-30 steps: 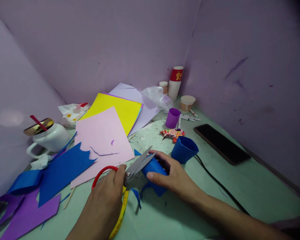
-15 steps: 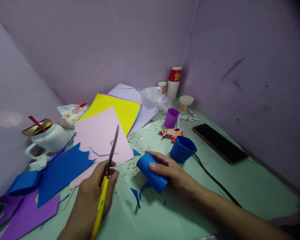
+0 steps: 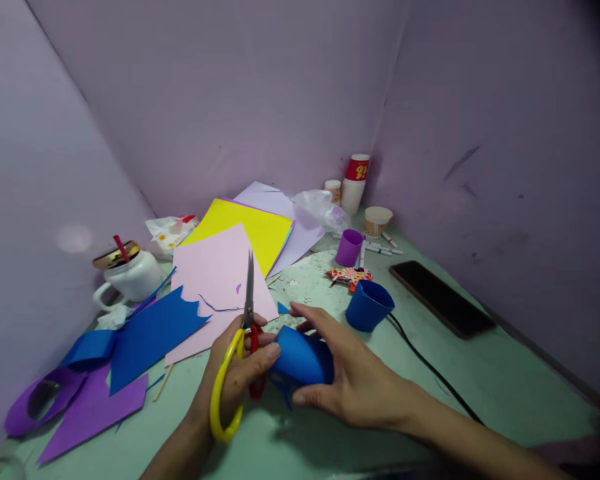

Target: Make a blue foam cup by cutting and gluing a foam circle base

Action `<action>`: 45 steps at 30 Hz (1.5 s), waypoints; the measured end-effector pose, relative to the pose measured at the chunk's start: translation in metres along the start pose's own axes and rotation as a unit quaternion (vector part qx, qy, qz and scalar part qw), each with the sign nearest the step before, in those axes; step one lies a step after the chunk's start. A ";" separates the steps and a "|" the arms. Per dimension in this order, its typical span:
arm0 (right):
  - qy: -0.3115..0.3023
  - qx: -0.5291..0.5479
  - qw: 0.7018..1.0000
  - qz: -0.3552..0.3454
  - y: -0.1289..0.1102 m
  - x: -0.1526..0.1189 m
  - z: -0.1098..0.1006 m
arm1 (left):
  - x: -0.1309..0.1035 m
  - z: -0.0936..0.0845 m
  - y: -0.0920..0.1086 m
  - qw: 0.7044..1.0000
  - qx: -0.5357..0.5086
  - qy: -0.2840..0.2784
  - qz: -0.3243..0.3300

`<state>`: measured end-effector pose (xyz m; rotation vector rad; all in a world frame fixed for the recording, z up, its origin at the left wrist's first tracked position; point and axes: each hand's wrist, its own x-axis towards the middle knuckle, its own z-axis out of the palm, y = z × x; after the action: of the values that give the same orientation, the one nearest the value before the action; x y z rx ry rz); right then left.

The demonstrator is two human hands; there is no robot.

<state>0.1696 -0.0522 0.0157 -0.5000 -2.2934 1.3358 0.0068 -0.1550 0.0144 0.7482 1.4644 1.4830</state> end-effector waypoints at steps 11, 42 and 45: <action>0.082 0.134 0.982 0.110 -0.013 -0.013 0.002 | -0.003 0.003 -0.009 0.995 -0.078 0.000 0.062; 0.049 -0.299 0.947 0.107 -0.017 0.088 -0.178 | 0.014 -0.013 -0.005 0.977 -0.021 0.212 -0.007; 0.110 -0.216 0.962 0.123 -0.011 0.051 -0.183 | 0.014 -0.013 -0.005 0.978 0.003 0.206 0.006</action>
<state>0.2242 0.1004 0.1153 -1.0488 -2.3874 0.8163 -0.0093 -0.1489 0.0061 0.4670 1.7713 1.7143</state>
